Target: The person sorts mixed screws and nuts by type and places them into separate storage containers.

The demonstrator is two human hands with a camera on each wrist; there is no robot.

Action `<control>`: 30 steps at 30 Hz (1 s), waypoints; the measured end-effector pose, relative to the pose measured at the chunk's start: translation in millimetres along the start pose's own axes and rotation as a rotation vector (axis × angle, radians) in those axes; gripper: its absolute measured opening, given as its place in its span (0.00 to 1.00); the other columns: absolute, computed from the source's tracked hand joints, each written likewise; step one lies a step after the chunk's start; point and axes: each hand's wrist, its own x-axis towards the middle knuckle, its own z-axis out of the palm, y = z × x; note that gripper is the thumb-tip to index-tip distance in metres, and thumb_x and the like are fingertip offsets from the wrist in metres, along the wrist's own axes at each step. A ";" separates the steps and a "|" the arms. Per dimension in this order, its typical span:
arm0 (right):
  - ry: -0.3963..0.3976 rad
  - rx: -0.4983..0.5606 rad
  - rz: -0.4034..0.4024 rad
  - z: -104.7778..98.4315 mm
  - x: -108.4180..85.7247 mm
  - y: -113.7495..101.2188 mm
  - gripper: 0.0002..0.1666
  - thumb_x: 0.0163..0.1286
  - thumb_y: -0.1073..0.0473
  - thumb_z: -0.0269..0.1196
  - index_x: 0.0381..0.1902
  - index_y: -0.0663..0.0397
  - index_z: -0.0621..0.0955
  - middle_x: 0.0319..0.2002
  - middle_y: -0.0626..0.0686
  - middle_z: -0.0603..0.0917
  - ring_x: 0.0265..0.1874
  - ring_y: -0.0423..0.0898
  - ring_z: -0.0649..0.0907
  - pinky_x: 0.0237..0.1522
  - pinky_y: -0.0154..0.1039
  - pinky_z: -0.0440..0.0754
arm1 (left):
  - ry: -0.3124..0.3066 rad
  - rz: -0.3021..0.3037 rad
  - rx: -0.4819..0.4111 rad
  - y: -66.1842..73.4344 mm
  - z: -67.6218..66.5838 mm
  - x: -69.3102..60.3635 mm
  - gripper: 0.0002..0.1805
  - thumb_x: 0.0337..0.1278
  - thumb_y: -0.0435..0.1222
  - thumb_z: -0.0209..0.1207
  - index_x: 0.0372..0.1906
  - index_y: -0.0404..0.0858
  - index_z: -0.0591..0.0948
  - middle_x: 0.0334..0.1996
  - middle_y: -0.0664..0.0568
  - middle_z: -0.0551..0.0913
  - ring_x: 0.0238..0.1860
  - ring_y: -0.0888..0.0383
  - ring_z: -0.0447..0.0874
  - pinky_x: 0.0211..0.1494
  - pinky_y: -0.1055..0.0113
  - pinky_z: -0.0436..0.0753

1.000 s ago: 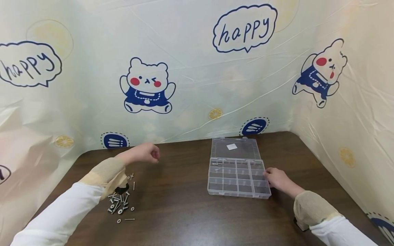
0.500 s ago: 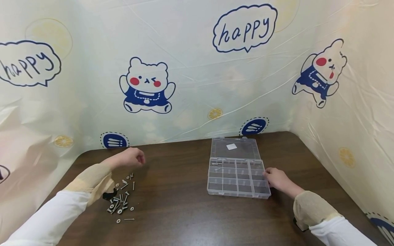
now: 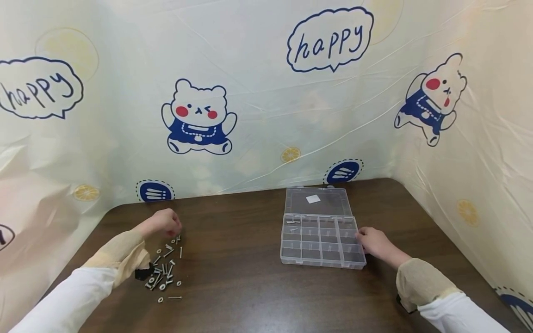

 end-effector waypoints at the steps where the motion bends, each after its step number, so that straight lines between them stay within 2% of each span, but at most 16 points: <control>1: -0.001 0.000 -0.001 -0.1 0.0 0.0 0.22 0.69 0.64 0.43 0.48 0.84 0.66 0.43 0.75 0.72 0.39 0.58 0.79 0.37 0.46 0.80 | 0.006 -0.019 -0.020 -1.6 2.1 -0.1 0.07 0.33 0.23 0.51 0.12 0.35 0.74 0.08 0.54 0.70 0.12 0.62 0.69 0.19 0.70 0.72; 7: -0.003 -0.009 0.003 -0.2 0.0 -0.9 0.21 0.70 0.64 0.43 0.48 0.85 0.66 0.43 0.75 0.72 0.38 0.58 0.79 0.36 0.46 0.80 | 0.030 -0.111 -0.141 -9.8 14.3 1.2 0.06 0.34 0.21 0.53 0.15 0.32 0.76 0.11 0.50 0.75 0.12 0.61 0.74 0.21 0.69 0.78; 13: 0.004 -0.016 -0.001 0.0 0.1 -2.4 0.21 0.70 0.65 0.43 0.47 0.84 0.67 0.42 0.75 0.72 0.38 0.58 0.79 0.36 0.46 0.80 | 0.060 -0.125 -0.186 -14.0 21.6 -0.8 0.06 0.29 0.20 0.53 0.12 0.32 0.74 0.10 0.50 0.74 0.11 0.62 0.74 0.19 0.69 0.77; 19: 0.007 -0.022 -0.010 -0.2 0.1 -2.6 0.21 0.69 0.64 0.43 0.47 0.85 0.67 0.42 0.76 0.72 0.37 0.58 0.79 0.36 0.46 0.80 | 0.091 -0.125 -0.182 -14.5 25.6 -0.5 0.04 0.28 0.20 0.52 0.14 0.29 0.75 0.09 0.49 0.75 0.11 0.60 0.75 0.19 0.66 0.78; 26: 0.001 -0.017 -0.006 -0.6 -0.2 -3.2 0.22 0.69 0.64 0.43 0.47 0.85 0.66 0.44 0.77 0.71 0.38 0.60 0.79 0.37 0.47 0.80 | 0.121 -0.108 -0.174 -13.7 29.1 0.5 0.05 0.24 0.20 0.52 0.12 0.31 0.75 0.08 0.49 0.75 0.10 0.59 0.75 0.18 0.67 0.77; 30: -0.001 -0.028 -0.003 -0.8 -0.7 -3.5 0.21 0.69 0.64 0.43 0.47 0.85 0.66 0.44 0.77 0.71 0.39 0.60 0.79 0.37 0.47 0.79 | 0.125 -0.122 -0.137 -11.4 29.7 0.1 0.03 0.26 0.23 0.53 0.13 0.32 0.74 0.10 0.48 0.76 0.10 0.59 0.75 0.18 0.68 0.77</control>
